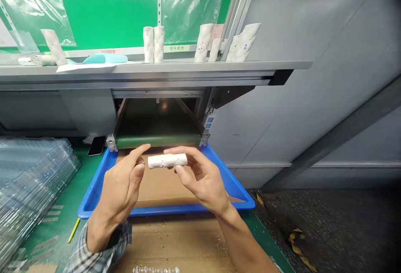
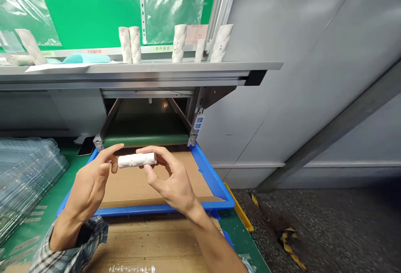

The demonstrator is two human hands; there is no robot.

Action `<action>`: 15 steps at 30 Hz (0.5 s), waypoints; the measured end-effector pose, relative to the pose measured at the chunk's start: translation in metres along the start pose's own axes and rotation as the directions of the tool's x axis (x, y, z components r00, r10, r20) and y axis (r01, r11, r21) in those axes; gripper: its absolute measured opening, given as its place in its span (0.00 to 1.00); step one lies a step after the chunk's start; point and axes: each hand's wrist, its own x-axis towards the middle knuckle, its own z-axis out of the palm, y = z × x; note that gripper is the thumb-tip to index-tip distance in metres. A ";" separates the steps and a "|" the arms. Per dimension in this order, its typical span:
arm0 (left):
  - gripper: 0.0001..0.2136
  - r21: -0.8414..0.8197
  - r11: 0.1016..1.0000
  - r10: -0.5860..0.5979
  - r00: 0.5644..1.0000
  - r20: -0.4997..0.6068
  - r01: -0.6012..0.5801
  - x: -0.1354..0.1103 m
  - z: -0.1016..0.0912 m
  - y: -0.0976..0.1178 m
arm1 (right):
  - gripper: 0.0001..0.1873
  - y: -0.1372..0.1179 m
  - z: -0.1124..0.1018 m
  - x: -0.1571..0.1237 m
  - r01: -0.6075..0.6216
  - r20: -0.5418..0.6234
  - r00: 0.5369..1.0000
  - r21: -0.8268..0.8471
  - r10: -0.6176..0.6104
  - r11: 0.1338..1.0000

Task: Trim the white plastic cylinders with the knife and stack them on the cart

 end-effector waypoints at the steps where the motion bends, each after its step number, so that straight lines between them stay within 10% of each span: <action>1: 0.19 0.041 0.999 0.015 1.000 -0.023 -0.014 -0.001 -0.001 0.001 | 0.15 0.000 0.000 0.000 0.013 -0.008 1.000 -0.028 -0.014 1.000; 15: 0.17 0.378 0.906 0.202 0.979 0.011 -0.191 -0.004 0.006 0.012 | 0.18 -0.001 0.004 -0.005 0.128 0.026 0.992 -0.276 -0.125 0.953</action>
